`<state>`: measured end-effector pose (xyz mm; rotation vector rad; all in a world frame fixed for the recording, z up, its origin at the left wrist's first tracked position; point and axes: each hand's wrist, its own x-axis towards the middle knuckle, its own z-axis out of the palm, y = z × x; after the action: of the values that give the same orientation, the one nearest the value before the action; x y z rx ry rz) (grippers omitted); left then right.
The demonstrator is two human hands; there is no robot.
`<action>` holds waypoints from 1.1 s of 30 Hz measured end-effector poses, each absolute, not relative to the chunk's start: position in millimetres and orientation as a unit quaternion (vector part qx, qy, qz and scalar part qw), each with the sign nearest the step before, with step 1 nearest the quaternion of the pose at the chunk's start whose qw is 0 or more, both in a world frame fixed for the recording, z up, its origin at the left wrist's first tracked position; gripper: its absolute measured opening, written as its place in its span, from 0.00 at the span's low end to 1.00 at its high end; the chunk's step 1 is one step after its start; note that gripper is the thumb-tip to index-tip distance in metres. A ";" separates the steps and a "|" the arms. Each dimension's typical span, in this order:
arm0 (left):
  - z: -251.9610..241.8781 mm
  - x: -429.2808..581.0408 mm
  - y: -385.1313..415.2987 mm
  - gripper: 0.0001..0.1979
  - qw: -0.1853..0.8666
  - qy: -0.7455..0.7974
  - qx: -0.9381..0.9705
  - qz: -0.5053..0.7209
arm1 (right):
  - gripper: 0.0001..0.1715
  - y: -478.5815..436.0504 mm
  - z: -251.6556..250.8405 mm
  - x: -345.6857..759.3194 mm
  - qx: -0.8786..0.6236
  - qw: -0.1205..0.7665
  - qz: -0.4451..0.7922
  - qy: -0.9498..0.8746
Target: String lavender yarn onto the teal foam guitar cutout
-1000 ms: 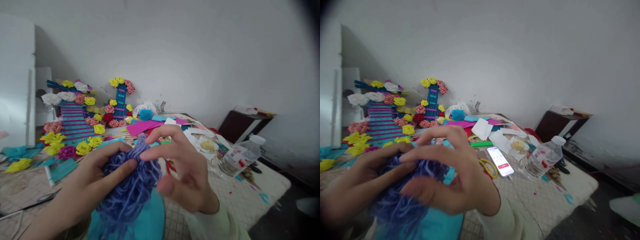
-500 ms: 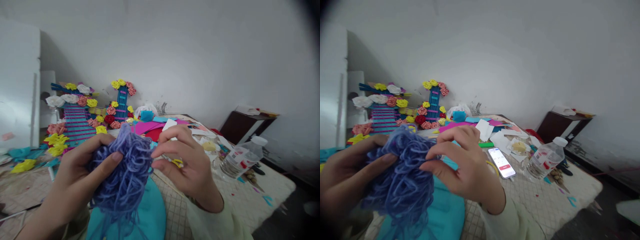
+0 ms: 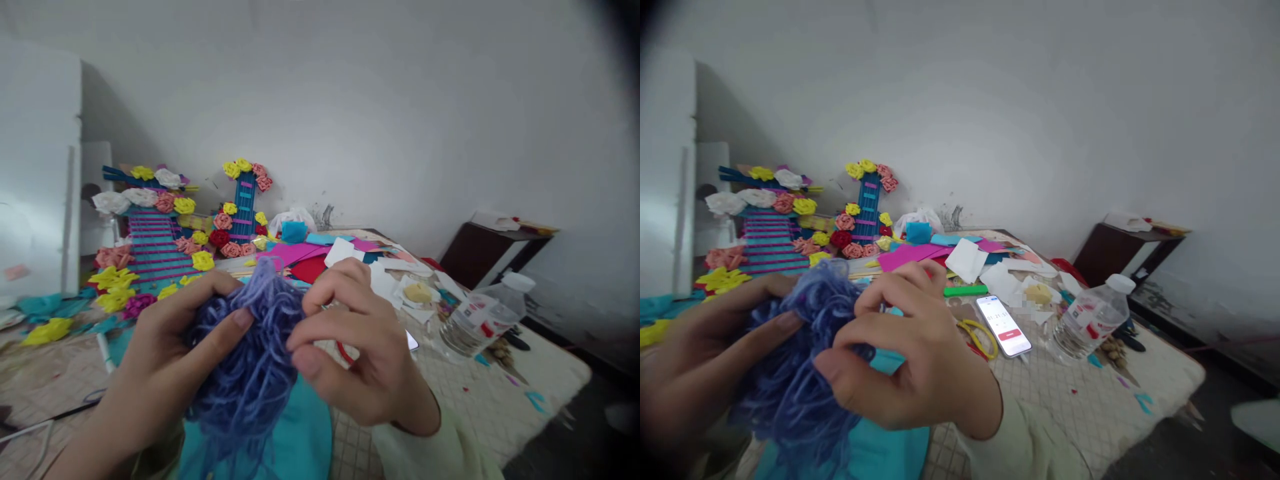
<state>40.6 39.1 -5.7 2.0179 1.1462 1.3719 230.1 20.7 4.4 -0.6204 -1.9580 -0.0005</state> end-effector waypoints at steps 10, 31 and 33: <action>-10.3 42.8 42.6 0.02 0.206 0.387 0.761 0.478 | 0.04 25.2 0.1 225.9 -0.348 0.491 0.035 -0.798; -11.1 39.4 47.4 0.06 0.401 0.371 0.676 0.495 | 0.06 26.6 6.4 237.1 -0.317 0.397 0.247 -0.825; -10.1 38.7 46.7 0.07 0.395 0.369 0.683 0.492 | 0.05 27.3 6.5 236.6 -0.314 0.392 0.261 -0.824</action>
<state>38.7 46.7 -10.1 1.7318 0.9346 1.2467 236.6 27.3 6.5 -0.7979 -2.0921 0.6628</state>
